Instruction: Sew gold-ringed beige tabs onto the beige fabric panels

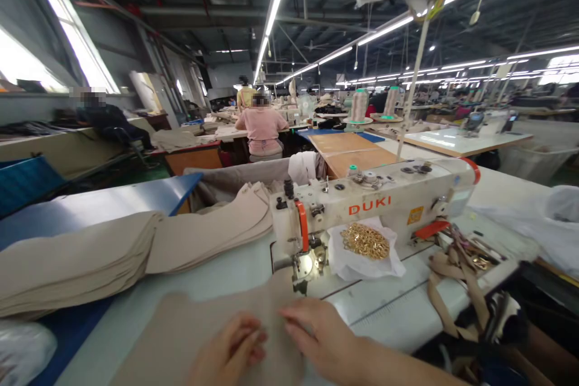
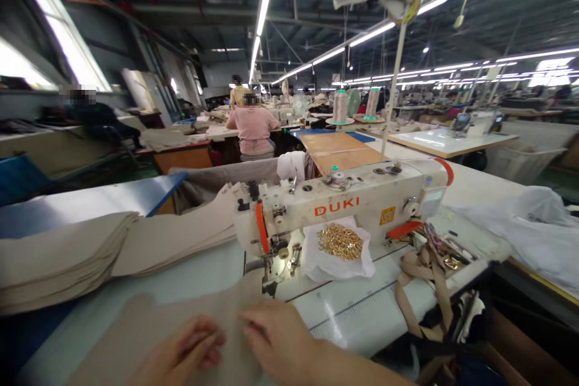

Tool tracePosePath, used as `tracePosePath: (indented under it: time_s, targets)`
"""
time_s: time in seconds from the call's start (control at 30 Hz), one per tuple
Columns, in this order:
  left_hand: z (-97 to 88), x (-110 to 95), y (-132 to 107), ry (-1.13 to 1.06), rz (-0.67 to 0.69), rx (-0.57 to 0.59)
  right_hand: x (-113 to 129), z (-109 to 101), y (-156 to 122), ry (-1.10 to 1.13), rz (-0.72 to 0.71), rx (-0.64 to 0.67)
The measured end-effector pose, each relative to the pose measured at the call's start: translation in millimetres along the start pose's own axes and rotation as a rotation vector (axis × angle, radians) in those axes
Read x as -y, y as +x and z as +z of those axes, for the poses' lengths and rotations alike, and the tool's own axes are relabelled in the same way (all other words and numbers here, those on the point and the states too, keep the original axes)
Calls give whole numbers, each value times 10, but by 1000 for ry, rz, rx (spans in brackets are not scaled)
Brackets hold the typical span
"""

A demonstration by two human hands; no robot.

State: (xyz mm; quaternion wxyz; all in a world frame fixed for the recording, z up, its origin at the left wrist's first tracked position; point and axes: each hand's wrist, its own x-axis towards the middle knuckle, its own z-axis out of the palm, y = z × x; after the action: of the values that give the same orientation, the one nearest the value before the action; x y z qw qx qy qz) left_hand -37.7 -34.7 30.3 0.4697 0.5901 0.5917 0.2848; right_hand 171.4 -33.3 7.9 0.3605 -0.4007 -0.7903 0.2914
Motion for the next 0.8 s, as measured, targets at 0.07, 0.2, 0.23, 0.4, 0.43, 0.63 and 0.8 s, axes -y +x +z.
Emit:
tracePosePath:
  time_s: [0.07, 0.2, 0.23, 0.4, 0.43, 0.63, 0.8]
  targets:
    - [250, -181, 69, -123, -11, 79, 48, -37, -18, 131, 129, -34]
    - [452, -394, 141, -303, -64, 150, -17, -44, -36, 549, 392, -111]
    - [446, -396, 143, -332, -77, 163, -39, -37, -37, 642, 428, -111]
    - [348, -286, 83, -422, -112, 163, -16, -19, -3, 699, 415, -76]
    - [336, -269, 64, -424, -117, 153, 7, -20, 5, 629, 383, -73]
    - [349, -217, -78, -480, -129, 105, 163, 41, -31, -79, -103, -69]
    - [361, -51, -369, -550, -195, 32, 289, 149, -133, -281, -446, 32]
